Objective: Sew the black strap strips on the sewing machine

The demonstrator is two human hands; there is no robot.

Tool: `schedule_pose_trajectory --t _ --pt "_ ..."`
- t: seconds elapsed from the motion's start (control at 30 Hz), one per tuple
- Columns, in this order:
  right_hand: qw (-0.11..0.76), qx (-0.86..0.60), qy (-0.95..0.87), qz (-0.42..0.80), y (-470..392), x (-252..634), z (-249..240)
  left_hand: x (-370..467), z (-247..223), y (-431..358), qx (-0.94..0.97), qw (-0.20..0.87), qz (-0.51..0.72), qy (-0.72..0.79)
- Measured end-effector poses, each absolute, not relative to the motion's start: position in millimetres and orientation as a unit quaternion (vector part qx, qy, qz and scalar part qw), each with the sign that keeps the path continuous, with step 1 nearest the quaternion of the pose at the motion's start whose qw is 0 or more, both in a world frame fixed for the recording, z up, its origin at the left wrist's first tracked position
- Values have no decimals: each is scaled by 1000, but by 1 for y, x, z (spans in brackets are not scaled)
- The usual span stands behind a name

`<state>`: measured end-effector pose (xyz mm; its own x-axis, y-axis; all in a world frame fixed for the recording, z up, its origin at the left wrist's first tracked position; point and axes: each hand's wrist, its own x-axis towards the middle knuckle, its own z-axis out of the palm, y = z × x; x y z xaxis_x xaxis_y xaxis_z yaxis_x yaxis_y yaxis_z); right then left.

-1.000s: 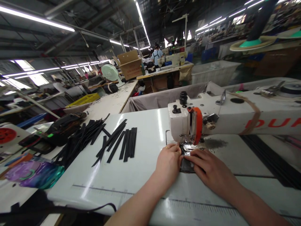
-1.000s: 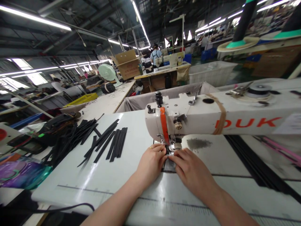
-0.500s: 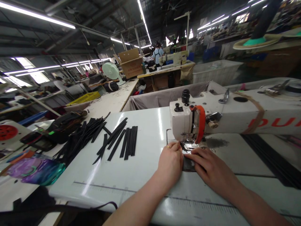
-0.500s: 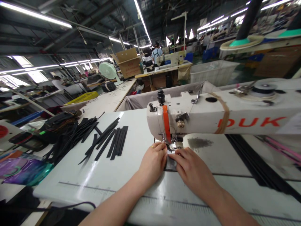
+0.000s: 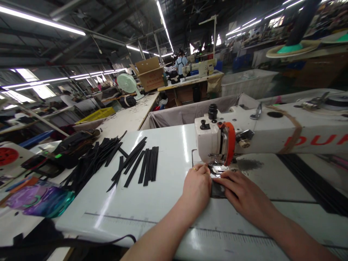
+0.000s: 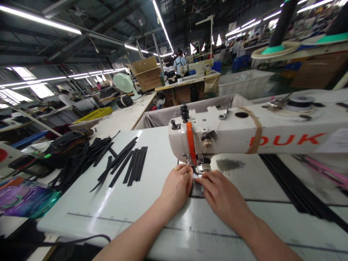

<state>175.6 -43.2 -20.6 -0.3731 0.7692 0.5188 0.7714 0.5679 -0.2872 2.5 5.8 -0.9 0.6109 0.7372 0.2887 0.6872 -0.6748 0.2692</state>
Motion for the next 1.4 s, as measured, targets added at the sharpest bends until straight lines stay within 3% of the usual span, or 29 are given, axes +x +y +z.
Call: schedule_pose_trajectory --t 0.73,0.97,1.27,1.4 --pt "310 -471 -825 -6 -46 175 -21 4 2 8 901 57 176 393" --pt "316 -463 -828 -14 -46 174 -20 -5 -10 27 825 118 317 453" --pt "313 -460 -831 -6 -46 176 -22 -16 -2 36 842 59 238 481" --pt "343 -468 -814 14 -47 175 -19 -33 9 29 836 96 238 485"
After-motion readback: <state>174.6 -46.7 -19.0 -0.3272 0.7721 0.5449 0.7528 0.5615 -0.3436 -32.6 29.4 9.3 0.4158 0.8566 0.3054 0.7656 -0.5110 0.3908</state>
